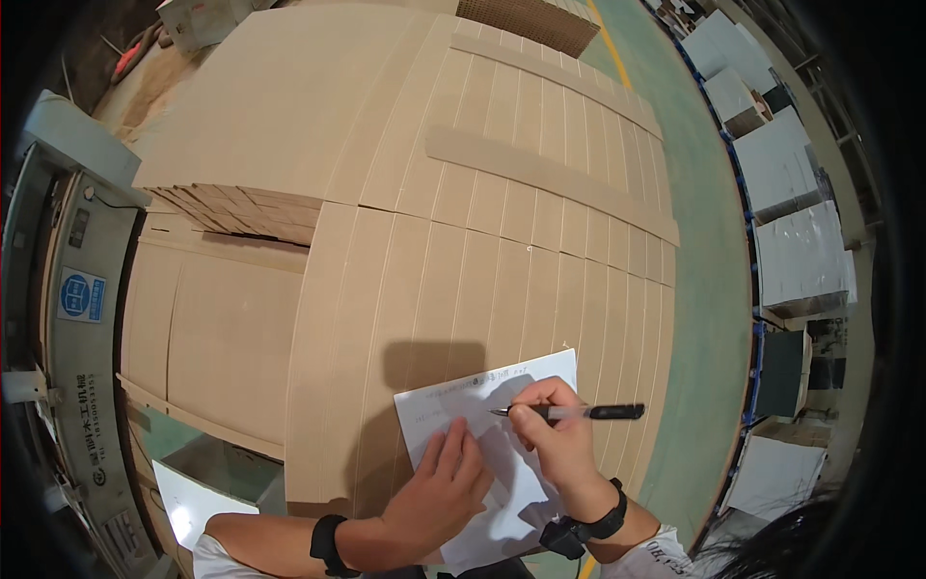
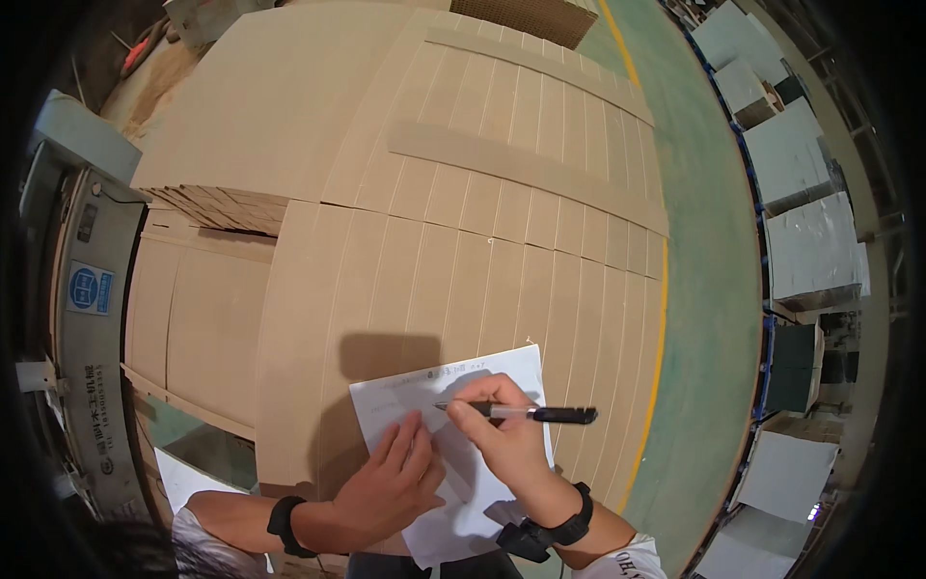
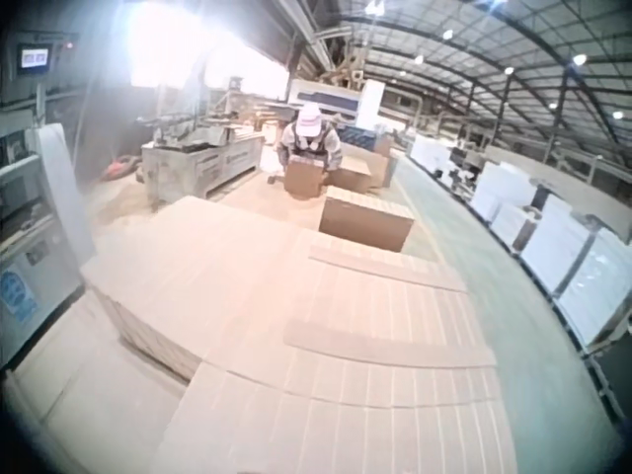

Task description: The recorder walks through a manufacturing facility, stops at a stack of wood boards, and writes notes on a piece of paper.

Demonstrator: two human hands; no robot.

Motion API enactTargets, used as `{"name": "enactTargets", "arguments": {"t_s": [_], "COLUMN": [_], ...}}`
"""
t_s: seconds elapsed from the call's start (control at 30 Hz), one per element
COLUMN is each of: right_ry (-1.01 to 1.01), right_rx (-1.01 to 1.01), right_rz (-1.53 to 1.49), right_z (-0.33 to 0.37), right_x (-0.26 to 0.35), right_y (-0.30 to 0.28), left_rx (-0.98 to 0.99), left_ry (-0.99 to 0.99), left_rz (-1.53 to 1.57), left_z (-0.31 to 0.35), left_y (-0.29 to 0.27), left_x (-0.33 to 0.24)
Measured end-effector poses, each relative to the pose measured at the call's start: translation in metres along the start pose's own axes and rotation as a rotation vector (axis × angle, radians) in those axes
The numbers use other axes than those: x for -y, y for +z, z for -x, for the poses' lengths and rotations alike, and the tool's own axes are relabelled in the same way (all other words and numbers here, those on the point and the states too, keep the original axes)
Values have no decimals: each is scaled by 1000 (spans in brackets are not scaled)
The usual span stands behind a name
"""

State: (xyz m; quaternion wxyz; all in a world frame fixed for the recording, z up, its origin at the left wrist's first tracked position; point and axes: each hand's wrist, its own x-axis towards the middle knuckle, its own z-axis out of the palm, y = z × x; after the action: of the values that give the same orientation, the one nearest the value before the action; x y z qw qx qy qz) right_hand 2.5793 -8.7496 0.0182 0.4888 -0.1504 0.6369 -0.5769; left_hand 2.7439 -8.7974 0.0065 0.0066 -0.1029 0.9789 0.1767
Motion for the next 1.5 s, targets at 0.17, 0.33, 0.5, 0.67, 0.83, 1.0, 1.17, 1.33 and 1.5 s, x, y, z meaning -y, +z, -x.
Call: {"name": "enactTargets", "arguments": {"t_s": [0.17, 0.33, 0.5, 0.67, 0.83, 1.0, 1.17, 1.33, 1.5], "right_ry": [-97, -416, -559, -638, -554, -498, -462, -486, -511], "right_rx": [68, 4, 150, 99, 114, 112, 84, 41, 72], "right_rz": [86, 488, 629, 663, 664, 615, 603, 547, 656], "right_z": [-3, -10, -12, -13, -12, -11, -9, -11, -12], "right_x": [-9, -39, -37, -38, -36, -38, -39, -47, -41], "right_y": [5, -2, 3, 2, 4, 6, 5, 5, 7], "left_rx": [38, 50, 35, 92, 30, -28, -177, -92, -69], "left_ry": [124, 98, 69, 138, 18, -18, -51, -30, -35], "left_rz": [-15, 126, 34, -62, -61, -64, -112, -84, -119], "left_z": [-7, -9, -2, -1, 5, 5, 4, 7, 4], "left_y": [7, -9, -16, -13, 10, 22, 23, 7, 8], "left_x": [-3, 7, 13, 13, -1, -5, -1, 4, 4]}}
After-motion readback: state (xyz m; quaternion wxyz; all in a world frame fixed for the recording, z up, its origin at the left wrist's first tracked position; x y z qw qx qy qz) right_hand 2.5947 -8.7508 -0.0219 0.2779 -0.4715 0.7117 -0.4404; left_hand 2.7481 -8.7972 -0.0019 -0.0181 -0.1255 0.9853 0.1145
